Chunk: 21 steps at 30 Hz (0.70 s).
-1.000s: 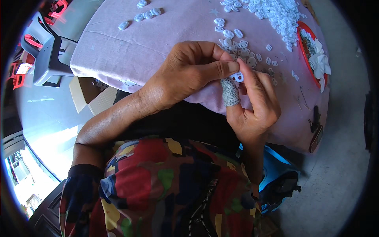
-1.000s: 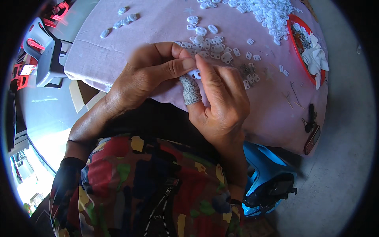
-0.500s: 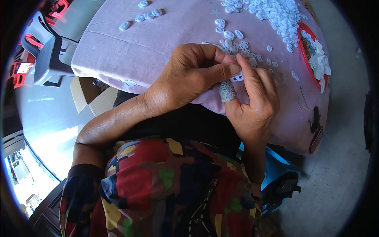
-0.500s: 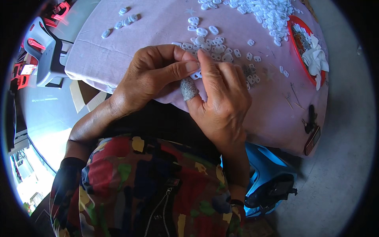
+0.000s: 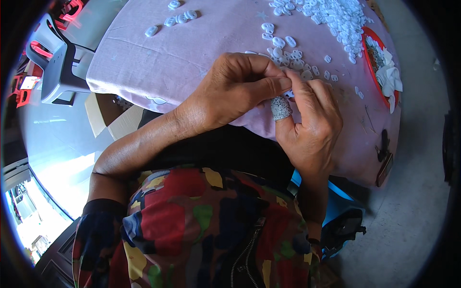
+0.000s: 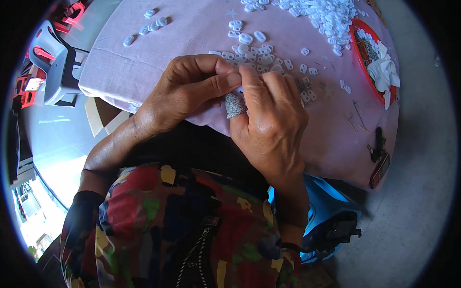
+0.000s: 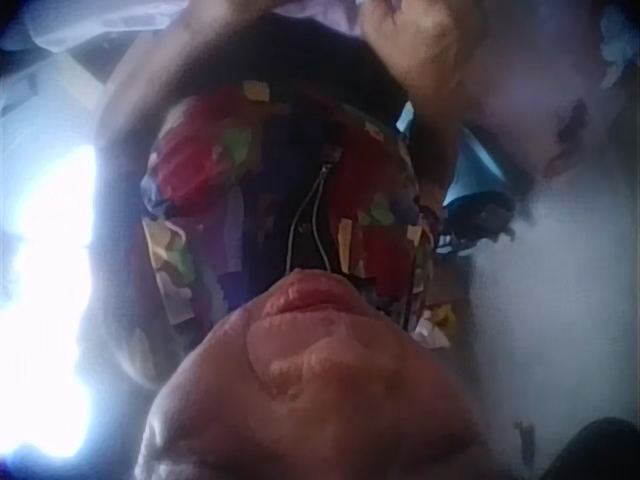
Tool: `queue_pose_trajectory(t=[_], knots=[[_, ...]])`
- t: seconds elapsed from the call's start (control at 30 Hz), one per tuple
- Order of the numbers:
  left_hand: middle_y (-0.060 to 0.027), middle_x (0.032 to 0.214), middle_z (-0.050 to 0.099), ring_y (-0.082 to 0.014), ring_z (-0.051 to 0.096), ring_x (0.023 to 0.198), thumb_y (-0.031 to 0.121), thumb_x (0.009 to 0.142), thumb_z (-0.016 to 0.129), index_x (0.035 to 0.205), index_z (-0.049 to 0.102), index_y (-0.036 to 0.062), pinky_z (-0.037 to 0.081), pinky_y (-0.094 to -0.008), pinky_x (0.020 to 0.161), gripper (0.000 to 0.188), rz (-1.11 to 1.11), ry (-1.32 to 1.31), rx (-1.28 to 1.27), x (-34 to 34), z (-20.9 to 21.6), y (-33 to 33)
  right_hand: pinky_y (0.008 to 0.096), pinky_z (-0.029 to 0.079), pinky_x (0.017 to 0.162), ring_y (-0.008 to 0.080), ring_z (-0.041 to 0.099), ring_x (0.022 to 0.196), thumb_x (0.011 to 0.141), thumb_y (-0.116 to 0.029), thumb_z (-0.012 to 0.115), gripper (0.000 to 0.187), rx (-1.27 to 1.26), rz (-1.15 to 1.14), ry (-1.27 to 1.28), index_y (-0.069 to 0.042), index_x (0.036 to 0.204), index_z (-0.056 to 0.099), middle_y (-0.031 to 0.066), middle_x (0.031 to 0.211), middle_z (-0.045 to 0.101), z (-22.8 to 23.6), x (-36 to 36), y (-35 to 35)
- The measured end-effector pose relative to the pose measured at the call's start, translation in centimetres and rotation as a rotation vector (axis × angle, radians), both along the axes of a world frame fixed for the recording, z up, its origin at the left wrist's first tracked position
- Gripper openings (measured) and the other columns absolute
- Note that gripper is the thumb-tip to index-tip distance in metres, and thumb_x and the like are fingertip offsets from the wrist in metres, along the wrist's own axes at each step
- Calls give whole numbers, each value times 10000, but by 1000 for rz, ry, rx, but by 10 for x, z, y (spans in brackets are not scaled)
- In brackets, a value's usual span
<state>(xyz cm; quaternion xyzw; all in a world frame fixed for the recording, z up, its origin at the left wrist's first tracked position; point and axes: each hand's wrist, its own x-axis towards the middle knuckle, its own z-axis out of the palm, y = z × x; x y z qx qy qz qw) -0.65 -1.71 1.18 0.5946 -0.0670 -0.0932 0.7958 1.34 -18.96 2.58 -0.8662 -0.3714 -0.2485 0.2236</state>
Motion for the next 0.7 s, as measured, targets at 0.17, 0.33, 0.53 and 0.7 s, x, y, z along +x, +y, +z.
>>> queue_pose_trajectory(t=[0.17, 0.33, 0.53, 0.7], knots=[[47, 757, 597, -14, 499, 664, 164, 923, 628, 924, 683, 47, 397, -169, 596, 129, 45, -69, -21, 0, -5, -4, 390, 473, 586, 301, 540, 678, 621, 92, 575, 414, 62, 89, -93, 27, 1028, 615, 121, 754, 497, -8, 6, 2], [47, 722, 582, -14, 490, 635, 178, 920, 633, 897, 679, 49, 378, -168, 561, 139, 58, -11, -14, -2, 1, -3, 390, 475, 585, 306, 542, 672, 621, 115, 561, 412, 54, 107, -106, 45, 1024, 607, 128, 755, 496, -7, 7, 3], [44, 718, 581, -14, 483, 624, 179, 923, 630, 899, 677, 43, 370, -171, 546, 146, 69, -19, 30, -3, 2, -3, 389, 493, 626, 315, 582, 691, 672, 55, 550, 385, 47, 106, -82, 50, 1050, 625, 140, 764, 539, -5, 6, 1], [35, 755, 602, -16, 499, 661, 168, 924, 626, 911, 679, 39, 398, -181, 587, 140, 67, -41, 3, 0, -4, -3, 382, 494, 627, 304, 584, 691, 658, 69, 540, 404, 64, 117, -100, 43, 1051, 631, 135, 754, 538, -6, 9, 1]])
